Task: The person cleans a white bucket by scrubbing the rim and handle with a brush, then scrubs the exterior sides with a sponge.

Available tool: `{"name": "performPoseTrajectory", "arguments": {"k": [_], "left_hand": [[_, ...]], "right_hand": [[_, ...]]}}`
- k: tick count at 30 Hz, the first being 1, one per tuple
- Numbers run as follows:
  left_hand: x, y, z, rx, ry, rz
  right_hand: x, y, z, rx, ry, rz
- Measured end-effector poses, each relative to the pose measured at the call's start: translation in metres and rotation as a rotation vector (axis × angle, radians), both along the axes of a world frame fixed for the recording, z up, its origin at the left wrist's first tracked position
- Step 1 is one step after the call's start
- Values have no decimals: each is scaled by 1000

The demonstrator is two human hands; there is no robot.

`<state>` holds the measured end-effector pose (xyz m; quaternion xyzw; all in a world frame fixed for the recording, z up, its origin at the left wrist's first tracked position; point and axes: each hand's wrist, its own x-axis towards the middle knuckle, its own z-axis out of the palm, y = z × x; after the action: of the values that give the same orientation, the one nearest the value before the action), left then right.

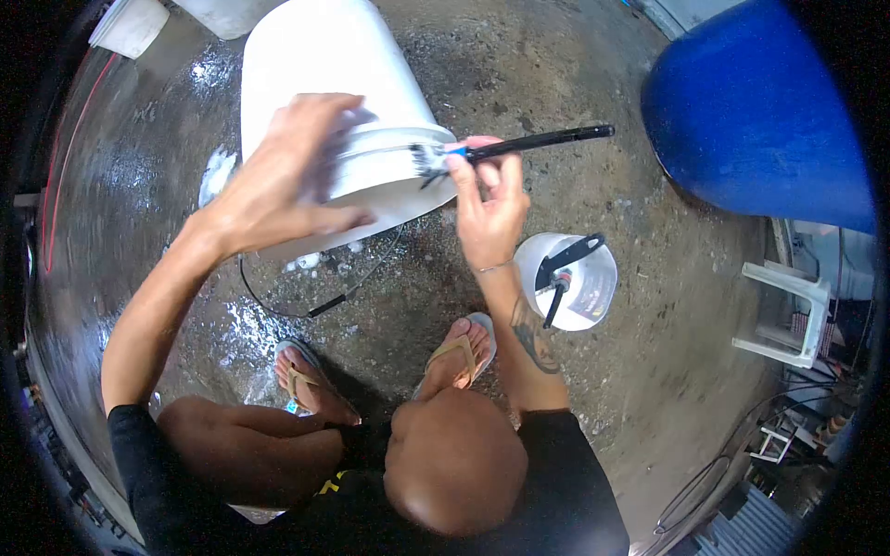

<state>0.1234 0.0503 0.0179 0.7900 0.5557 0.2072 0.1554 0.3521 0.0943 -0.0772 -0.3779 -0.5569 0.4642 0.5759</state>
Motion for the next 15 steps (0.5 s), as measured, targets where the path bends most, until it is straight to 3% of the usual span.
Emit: {"name": "performPoseTrajectory", "arguments": {"k": [2, 5, 8, 10, 12, 13, 14, 15], "left_hand": [[-30, -23, -10, 227, 298, 88], [-52, -52, -59, 170, 0, 265], [-42, -42, -49, 218, -44, 192], [-26, -32, -39, 216, -68, 179], [-19, -19, -32, 176, -141, 115], [-19, -22, -29, 129, -169, 123], [-22, -21, -29, 137, -167, 125], [-24, -23, -33, 156, -190, 125]], "right_hand": [[7, 10, -7, 10, -43, 8], [5, 9, -1, 4, -177, -19], [-15, 1, 22, -56, -303, -35], [-37, -7, 35, 531, -459, 7], [-56, -21, 51, 650, -361, 249], [-52, -18, 37, 561, -199, 220], [-36, -10, 29, 595, -276, 145], [-19, -3, 17, 375, -209, 98]]}}
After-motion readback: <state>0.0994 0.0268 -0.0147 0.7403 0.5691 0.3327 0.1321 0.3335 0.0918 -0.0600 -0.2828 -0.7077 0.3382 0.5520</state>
